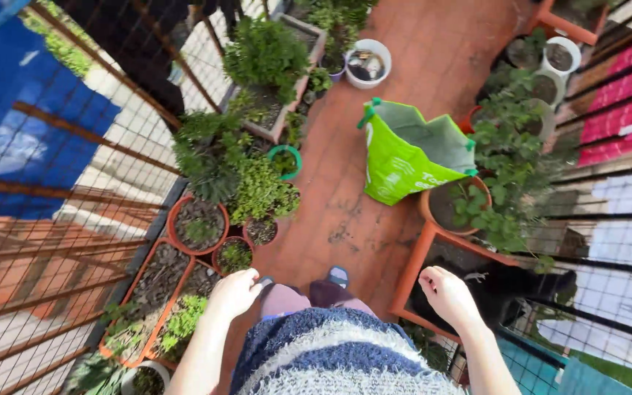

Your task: Hanging wet laundry on a balcony railing using clothespins

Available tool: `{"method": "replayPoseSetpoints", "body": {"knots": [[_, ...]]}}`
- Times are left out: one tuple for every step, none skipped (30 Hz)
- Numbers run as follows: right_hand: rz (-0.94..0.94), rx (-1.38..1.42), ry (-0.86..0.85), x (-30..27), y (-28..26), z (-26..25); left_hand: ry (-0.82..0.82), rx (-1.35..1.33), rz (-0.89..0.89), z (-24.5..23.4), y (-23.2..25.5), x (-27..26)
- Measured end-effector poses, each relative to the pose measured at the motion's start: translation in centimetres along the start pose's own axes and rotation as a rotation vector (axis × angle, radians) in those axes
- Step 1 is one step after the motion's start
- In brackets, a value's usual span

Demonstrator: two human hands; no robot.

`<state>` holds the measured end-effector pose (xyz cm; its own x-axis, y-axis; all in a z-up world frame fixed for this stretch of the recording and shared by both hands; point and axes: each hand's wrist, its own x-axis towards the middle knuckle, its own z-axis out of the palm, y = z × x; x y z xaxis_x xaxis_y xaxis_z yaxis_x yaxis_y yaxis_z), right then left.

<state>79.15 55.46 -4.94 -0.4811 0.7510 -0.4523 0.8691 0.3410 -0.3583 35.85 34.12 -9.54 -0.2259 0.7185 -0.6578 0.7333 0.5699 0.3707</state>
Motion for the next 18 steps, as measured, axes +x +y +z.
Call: {"method": "replayPoseSetpoints", "body": {"knots": [[0.074,0.024,-0.023,-0.6,0.5,-0.9,-0.126,0.013,-0.076,-1.1,1.7,0.3],[0.101,0.037,-0.01,-1.1,2.0,-0.5,-0.136,0.034,-0.053,-0.9,2.4,1.5],[0.133,0.043,-0.011,-1.4,3.2,-0.1,-0.162,0.08,-0.039,-0.8,2.9,2.7],[0.158,0.049,-0.017,-1.5,4.1,0.5,-0.184,0.124,-0.034,-0.7,3.1,3.7],[0.178,0.062,-0.008,-1.3,4.6,0.7,-0.192,0.143,-0.019,-1.0,3.5,5.3],[0.187,0.068,-0.04,-1.1,4.9,1.0,-0.173,0.135,0.001,-1.1,3.6,6.6],[0.196,0.075,-0.071,-0.9,5.1,1.3,-0.153,0.127,0.021,-1.3,3.6,7.9],[0.207,0.09,-0.071,-0.1,5.7,2.1,-0.162,0.143,0.025,-2.5,4.7,8.6],[0.198,0.09,-0.099,0.6,6.1,2.8,-0.17,0.168,0.025,-3.8,5.8,9.4],[0.193,0.094,-0.119,1.5,6.5,3.6,-0.176,0.199,0.033,-5.3,7.1,10.5],[0.21,0.112,-0.112,2.9,6.8,4.0,-0.184,0.221,0.045,-6.9,8.3,11.7],[0.182,0.123,-0.088,4.0,7.1,4.4,-0.234,0.251,0.035,-8.2,9.4,12.5],[0.154,0.133,-0.064,5.1,7.4,4.8,-0.284,0.281,0.025,-9.5,10.5,13.4],[0.168,0.15,-0.066,6.4,7.4,5.0,-0.297,0.298,0.027,-10.0,10.7,14.6],[0.173,0.158,-0.038,7.7,7.5,5.1,-0.317,0.349,0.053,-10.5,10.9,15.8],[0.176,0.162,0.004,9.9,8.1,4.9,-0.325,0.402,0.087,-11.2,11.6,18.0],[0.188,0.175,0.016,12.1,8.8,5.4,-0.326,0.42,0.098,-12.0,12.0,19.4],[0.205,0.213,0.07,13.9,9.7,6.1,-0.322,0.408,0.123,-12.4,12.4,20.5]]}}
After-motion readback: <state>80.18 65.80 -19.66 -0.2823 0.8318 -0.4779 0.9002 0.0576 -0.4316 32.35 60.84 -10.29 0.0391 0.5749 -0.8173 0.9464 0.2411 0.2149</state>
